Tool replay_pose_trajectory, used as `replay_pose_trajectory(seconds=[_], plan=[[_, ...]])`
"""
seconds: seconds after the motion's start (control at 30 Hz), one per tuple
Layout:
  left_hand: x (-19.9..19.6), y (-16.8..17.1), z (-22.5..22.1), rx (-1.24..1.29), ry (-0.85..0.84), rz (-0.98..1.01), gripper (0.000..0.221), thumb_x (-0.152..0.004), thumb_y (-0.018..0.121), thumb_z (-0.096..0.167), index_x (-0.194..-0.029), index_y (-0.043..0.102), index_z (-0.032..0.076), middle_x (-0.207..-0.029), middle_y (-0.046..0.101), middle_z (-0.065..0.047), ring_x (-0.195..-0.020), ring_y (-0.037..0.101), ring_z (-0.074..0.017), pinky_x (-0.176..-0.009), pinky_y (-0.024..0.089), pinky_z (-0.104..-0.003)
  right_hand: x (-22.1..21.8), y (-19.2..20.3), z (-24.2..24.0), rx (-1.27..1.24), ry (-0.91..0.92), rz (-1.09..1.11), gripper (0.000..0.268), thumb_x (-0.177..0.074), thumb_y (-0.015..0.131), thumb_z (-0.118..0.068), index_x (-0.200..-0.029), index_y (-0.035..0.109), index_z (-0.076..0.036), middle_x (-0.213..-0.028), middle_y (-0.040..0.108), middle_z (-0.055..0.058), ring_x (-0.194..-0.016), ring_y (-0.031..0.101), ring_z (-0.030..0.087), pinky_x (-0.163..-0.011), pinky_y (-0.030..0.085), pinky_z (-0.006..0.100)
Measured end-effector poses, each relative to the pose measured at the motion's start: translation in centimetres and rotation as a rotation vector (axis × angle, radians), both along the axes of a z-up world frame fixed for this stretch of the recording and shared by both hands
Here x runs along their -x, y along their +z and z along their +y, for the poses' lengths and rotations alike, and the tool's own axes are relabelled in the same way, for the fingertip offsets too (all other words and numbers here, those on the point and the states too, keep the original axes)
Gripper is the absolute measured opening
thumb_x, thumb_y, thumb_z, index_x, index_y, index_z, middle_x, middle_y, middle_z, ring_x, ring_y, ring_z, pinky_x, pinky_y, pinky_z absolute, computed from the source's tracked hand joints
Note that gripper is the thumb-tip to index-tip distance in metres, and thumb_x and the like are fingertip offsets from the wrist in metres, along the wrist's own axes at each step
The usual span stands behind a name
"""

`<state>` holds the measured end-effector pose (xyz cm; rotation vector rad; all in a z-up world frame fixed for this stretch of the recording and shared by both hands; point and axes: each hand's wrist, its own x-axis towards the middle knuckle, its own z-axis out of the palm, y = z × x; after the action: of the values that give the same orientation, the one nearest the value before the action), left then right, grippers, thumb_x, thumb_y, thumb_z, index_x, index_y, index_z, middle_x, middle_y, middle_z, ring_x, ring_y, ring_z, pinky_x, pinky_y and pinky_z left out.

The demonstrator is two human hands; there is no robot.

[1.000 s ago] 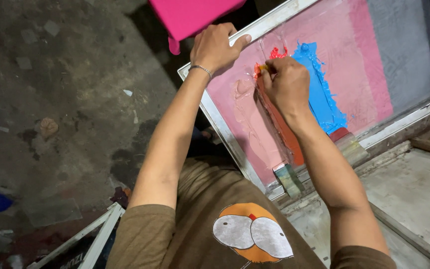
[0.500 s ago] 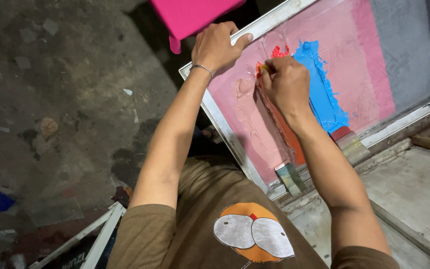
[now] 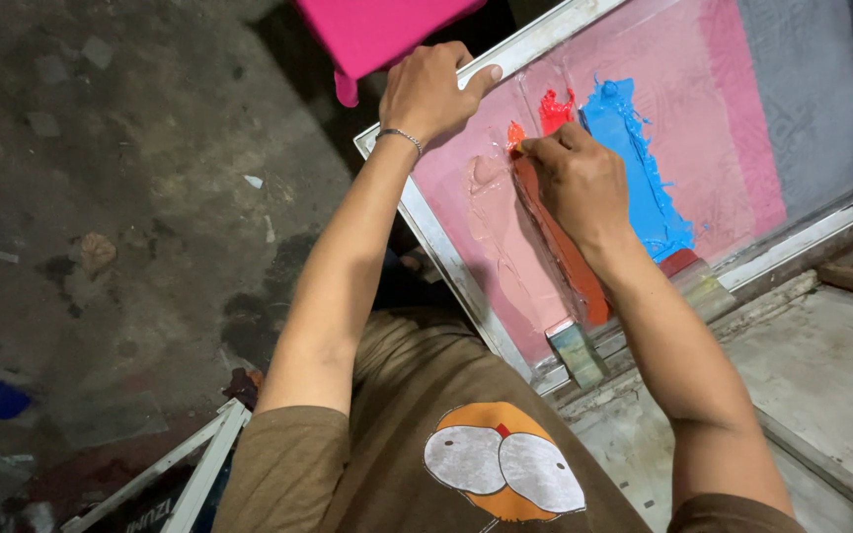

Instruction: Applying multiple colors of ink to a screen and printing designs onto shirts using a squeegee.

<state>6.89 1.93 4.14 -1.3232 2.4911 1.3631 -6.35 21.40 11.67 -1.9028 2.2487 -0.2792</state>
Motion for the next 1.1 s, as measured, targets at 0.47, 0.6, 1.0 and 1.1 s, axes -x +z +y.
replay_pose_trajectory(seconds=[0.47,0.6,1.0,1.1], plan=[[0.0,0.7,-0.2,-0.012,0.004,-0.033,0.045,-0.089,0.062,0.062,-0.093,0.073,0.019,-0.088,0.078,-0.011,-0.087,0.071,-0.0402,-0.075,0.05,-0.056,2.6,-0.3,0.8,-0.116,0.363,0.114,0.031,-0.089,0.065,0.004,-0.108,0.076,-0.018,-0.1,0.068,-0.001,-0.072,0.065,0.026,-0.038,0.041,0.038],[0.0,0.6,-0.2,0.022,-0.014,-0.022,0.045,-0.091,0.061,0.063,-0.093,0.073,0.02,-0.089,0.078,-0.011,-0.088,0.071,-0.0413,-0.074,0.05,-0.058,2.8,-0.3,2.1,-0.115,0.454,0.202,0.019,-0.092,0.064,0.001,-0.102,0.071,-0.013,-0.086,0.058,0.0,-0.064,0.059,0.022,-0.037,0.037,0.035],[-0.2,-1.3,0.2,0.105,0.001,0.066,0.052,-0.093,0.072,0.058,-0.069,0.05,0.017,-0.069,0.063,-0.004,-0.068,0.063,-0.0335,-0.06,0.043,-0.05,2.7,1.2,8.5,-0.277,0.428,0.121,0.019,-0.095,0.061,-0.003,-0.106,0.07,-0.015,-0.09,0.06,0.0,-0.072,0.063,0.025,-0.041,0.044,0.039],[-0.1,-1.4,0.0,0.081,0.027,0.047,0.048,-0.088,0.07,0.062,-0.094,0.072,0.014,-0.098,0.077,-0.013,-0.088,0.07,-0.0419,-0.07,0.05,-0.054,2.5,2.5,9.9,-0.347,0.425,0.114,0.024,-0.092,0.06,0.003,-0.107,0.07,-0.013,-0.094,0.063,0.001,-0.075,0.065,0.025,-0.042,0.043,0.038]])
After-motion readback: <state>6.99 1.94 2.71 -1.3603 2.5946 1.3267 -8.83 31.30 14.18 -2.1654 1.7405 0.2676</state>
